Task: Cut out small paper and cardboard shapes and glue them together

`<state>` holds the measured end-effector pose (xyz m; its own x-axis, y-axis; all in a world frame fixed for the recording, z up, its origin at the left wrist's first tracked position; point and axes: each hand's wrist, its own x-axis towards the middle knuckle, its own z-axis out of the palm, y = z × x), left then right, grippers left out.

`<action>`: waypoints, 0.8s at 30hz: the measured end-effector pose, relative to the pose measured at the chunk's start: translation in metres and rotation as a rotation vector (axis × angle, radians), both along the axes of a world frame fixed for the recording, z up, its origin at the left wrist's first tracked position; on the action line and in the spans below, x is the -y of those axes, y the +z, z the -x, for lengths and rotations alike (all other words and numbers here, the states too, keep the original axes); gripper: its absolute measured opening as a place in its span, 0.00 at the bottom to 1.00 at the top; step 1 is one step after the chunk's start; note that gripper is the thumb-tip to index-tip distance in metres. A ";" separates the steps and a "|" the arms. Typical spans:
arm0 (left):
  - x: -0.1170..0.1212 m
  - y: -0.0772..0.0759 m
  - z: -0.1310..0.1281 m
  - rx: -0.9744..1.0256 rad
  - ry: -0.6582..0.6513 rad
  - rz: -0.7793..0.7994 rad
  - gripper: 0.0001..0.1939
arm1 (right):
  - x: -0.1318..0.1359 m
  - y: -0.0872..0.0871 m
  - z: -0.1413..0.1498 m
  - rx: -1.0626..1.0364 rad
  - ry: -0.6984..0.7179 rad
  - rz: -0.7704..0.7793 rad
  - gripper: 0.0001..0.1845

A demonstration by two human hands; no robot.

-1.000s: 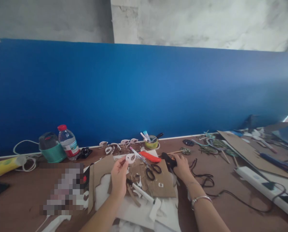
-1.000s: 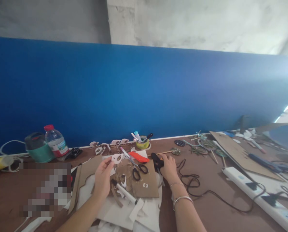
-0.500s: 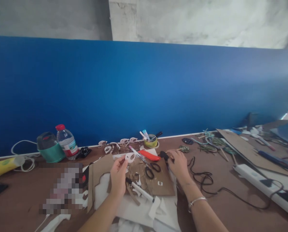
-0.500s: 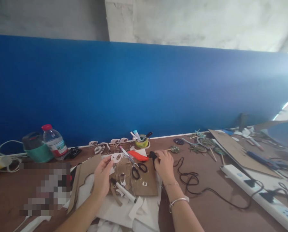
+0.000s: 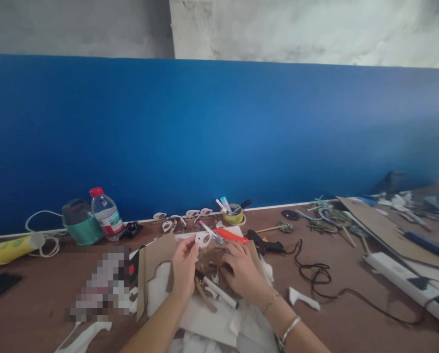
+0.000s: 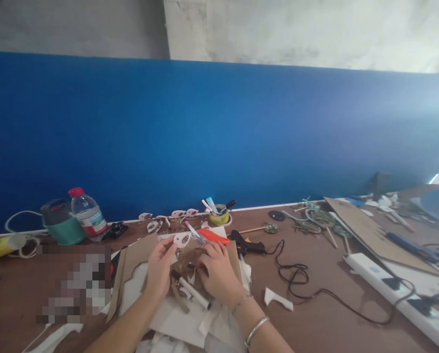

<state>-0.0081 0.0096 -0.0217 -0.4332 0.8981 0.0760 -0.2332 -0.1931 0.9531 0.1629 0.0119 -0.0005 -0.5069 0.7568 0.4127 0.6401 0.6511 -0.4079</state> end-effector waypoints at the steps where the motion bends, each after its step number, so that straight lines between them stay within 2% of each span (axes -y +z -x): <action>1: 0.000 0.000 0.000 -0.007 0.004 -0.001 0.19 | -0.001 0.001 -0.001 -0.027 0.011 0.006 0.07; 5: 0.000 -0.001 0.000 -0.039 0.005 -0.012 0.18 | -0.004 0.006 -0.005 -0.139 0.008 0.058 0.08; 10: 0.004 0.006 -0.003 -0.083 -0.037 0.009 0.15 | -0.005 0.006 -0.003 -0.254 0.009 0.187 0.09; 19: 0.006 0.011 -0.004 -0.100 -0.073 0.033 0.13 | -0.008 -0.008 0.004 -0.555 -0.047 0.314 0.08; 24: 0.006 0.012 -0.004 -0.102 -0.107 0.021 0.13 | -0.009 -0.012 0.005 -0.596 -0.040 0.346 0.10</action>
